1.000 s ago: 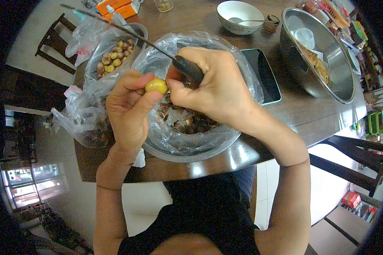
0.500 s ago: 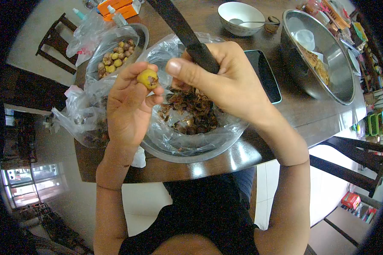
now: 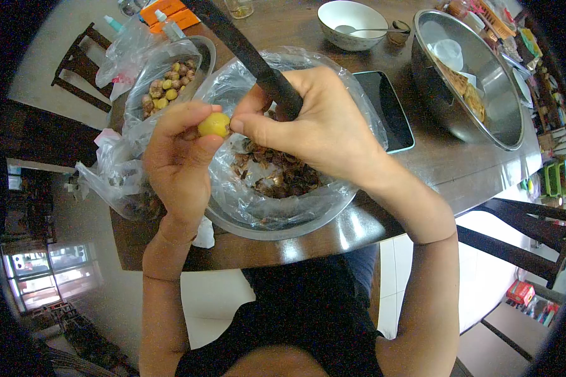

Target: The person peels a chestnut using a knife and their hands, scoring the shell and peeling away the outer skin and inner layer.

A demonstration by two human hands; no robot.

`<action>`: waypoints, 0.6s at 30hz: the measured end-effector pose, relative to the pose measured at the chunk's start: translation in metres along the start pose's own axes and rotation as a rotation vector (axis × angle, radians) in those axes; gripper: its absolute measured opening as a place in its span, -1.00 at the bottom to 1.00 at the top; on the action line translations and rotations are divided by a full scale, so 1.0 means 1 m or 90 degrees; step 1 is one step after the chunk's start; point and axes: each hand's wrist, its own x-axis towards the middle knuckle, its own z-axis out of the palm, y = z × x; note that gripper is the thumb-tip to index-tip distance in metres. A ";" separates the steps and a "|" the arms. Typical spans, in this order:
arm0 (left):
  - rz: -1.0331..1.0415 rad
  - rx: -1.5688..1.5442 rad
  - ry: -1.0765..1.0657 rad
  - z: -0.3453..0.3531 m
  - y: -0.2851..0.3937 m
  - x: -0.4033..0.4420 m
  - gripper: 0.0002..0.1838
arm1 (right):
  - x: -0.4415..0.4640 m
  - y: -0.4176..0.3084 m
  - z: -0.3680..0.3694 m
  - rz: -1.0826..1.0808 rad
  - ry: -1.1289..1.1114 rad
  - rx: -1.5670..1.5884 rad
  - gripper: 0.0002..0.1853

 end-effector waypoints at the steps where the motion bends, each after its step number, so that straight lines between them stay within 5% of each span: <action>1: 0.027 0.053 -0.007 -0.002 0.000 0.000 -0.72 | 0.000 0.000 0.000 0.001 0.000 0.002 -0.88; 5: 0.130 0.177 -0.018 -0.004 -0.001 0.001 -0.72 | 0.001 0.001 0.000 0.004 0.001 0.000 -0.88; 18: 0.144 0.311 -0.033 -0.001 0.008 0.000 -0.73 | 0.003 0.002 -0.005 0.000 -0.033 -0.001 -0.89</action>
